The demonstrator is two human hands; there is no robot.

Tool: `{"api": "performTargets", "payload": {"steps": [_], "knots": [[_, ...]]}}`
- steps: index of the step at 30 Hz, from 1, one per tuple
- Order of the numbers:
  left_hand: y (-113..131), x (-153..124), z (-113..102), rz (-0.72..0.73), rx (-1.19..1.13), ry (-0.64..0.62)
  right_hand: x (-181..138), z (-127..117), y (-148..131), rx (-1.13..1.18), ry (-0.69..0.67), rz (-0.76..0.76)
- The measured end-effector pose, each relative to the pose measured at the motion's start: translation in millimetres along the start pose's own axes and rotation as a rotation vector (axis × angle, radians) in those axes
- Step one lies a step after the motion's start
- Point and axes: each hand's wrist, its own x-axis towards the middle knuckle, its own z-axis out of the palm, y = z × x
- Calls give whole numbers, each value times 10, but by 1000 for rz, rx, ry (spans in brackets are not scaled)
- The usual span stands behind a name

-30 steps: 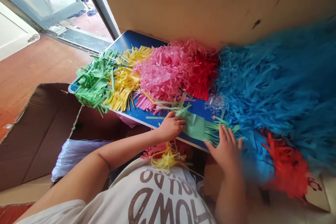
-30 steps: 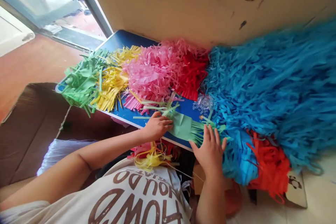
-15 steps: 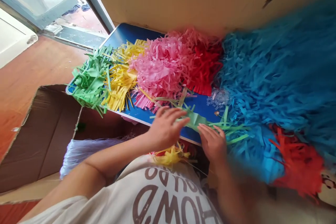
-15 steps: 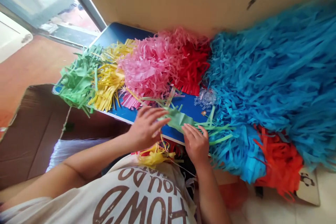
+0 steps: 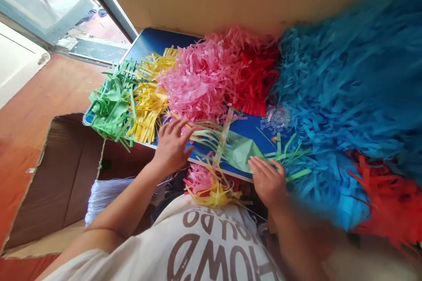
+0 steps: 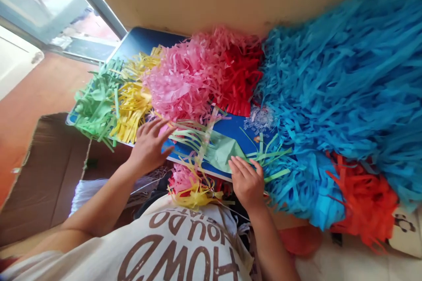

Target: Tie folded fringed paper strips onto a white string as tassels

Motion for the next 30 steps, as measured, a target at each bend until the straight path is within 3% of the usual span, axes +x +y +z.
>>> {"api": "performTargets", "payload": {"steps": [2,4,6,9,13,16,18,21,23,26,28,30], "knots": [[286,-30,3,269,-156,-92,31,11,-47,2,-16,-17],[570,16,166,497,-239,-203,54,-12,-94,-21,-6,-26],[729,100,402,553,-231,-220,54,-44,-130,-60,-3,-35],[725,174,673,548,-179,-191,1,-49,-141,-118,-6,-32],[598,113,738,565,-125,-202,-120,14,-62,-88,-14,3],[399,69,645,511,-139,-274,-185,24,37,42,-44,2],[127,69,494,422,-148,-319,-195,4,96,84,-30,33],[-334,85,84,246,-135,-323,-162,-25,141,93,-22,82],[-442,102,-212,154,-136,-239,-122,-26,145,98,-35,117],[-88,147,-347,216,-341,-228,-65,3,148,94,-18,175],[341,195,-139,316,-456,-324,-39,33,161,82,15,198],[699,256,206,226,-410,-373,-17,65,180,78,45,227]]}}
